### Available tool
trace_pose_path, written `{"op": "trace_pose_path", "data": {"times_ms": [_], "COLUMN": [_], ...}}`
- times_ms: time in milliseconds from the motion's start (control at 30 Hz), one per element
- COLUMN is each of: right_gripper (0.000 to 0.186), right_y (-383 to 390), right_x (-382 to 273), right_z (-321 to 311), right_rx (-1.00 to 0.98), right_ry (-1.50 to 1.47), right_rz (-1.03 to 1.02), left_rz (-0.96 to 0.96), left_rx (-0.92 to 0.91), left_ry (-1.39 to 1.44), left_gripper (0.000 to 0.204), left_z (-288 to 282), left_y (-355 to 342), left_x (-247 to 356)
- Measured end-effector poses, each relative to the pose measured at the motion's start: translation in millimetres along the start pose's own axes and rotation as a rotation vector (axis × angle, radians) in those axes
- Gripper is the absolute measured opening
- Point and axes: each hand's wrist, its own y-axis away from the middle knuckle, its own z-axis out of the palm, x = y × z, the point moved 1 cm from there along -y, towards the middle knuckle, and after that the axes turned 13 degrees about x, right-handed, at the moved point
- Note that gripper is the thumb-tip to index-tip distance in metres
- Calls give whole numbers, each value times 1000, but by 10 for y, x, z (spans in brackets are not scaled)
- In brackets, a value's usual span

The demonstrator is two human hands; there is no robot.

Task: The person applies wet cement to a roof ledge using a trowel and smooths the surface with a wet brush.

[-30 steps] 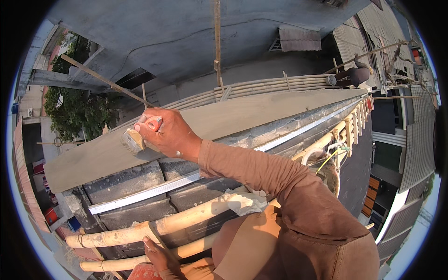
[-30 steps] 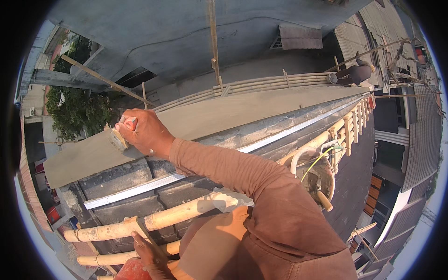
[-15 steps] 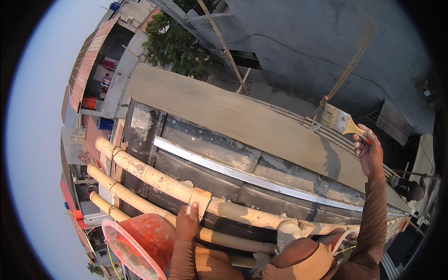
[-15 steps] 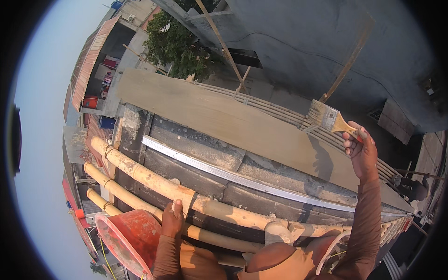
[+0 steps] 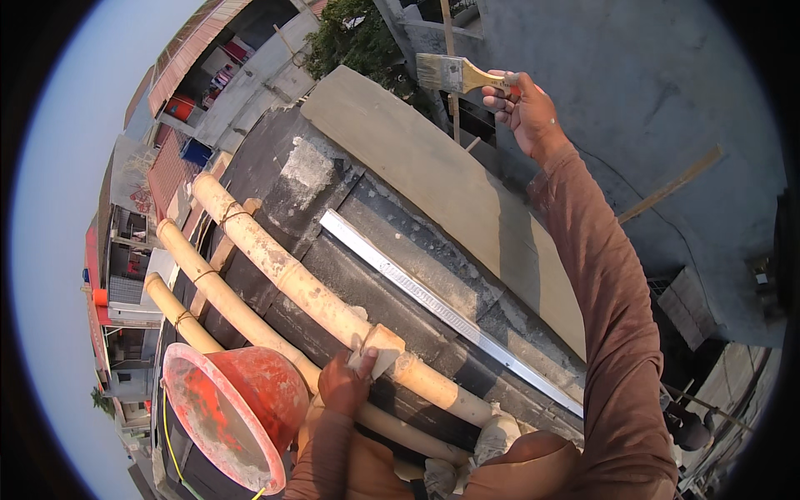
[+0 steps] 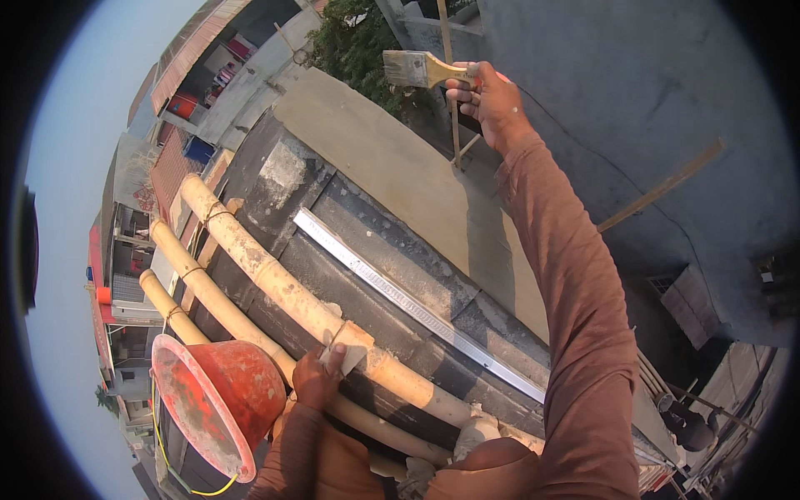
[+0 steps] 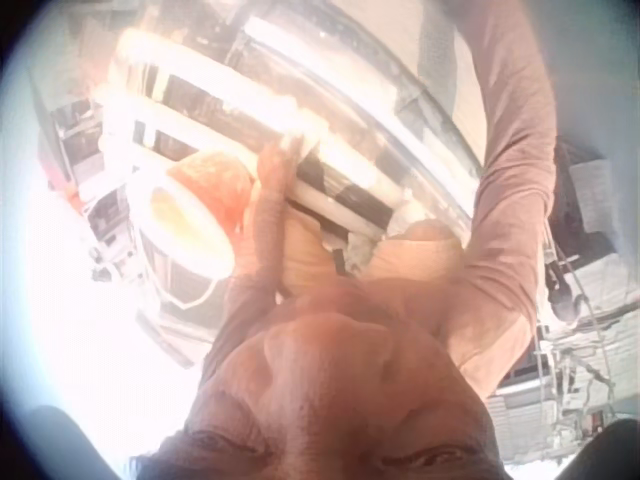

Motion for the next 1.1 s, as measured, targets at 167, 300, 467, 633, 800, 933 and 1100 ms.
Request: {"op": "trace_pose_path", "data": {"times_ms": [167, 300, 467, 633, 800, 933, 1100], "right_gripper": [40, 42, 47, 50, 50, 43, 45], "right_y": [-342, -511, -200, 644, 581, -148, -336], "right_x": [166, 149, 219, 166, 100, 57, 56], "right_z": [763, 1002, 144, -1799, -1611, -364, 104], "right_rx": [-213, -276, -354, -332, -218, -294, -322], "right_ry": [-19, 176, 246, 281, 149, 169, 366], "right_rz": [65, 42, 31, 95, 62, 21, -16], "left_rz": [73, 67, -27, 0, -21, 45, 125], "left_rx": [118, 117, -11, 25, 23, 61, 130], "left_ry": [-46, -36, 3, 13, 39, 46, 10], "left_gripper": [76, 76, 75, 78, 79, 73, 79], "left_z": [139, 157, -11, -1, 33, 102, 212], "left_y": [40, 17, -9, 3, 27, 2, -26], "left_x": [-78, 22, 120, 23, 21, 48, 44]}}
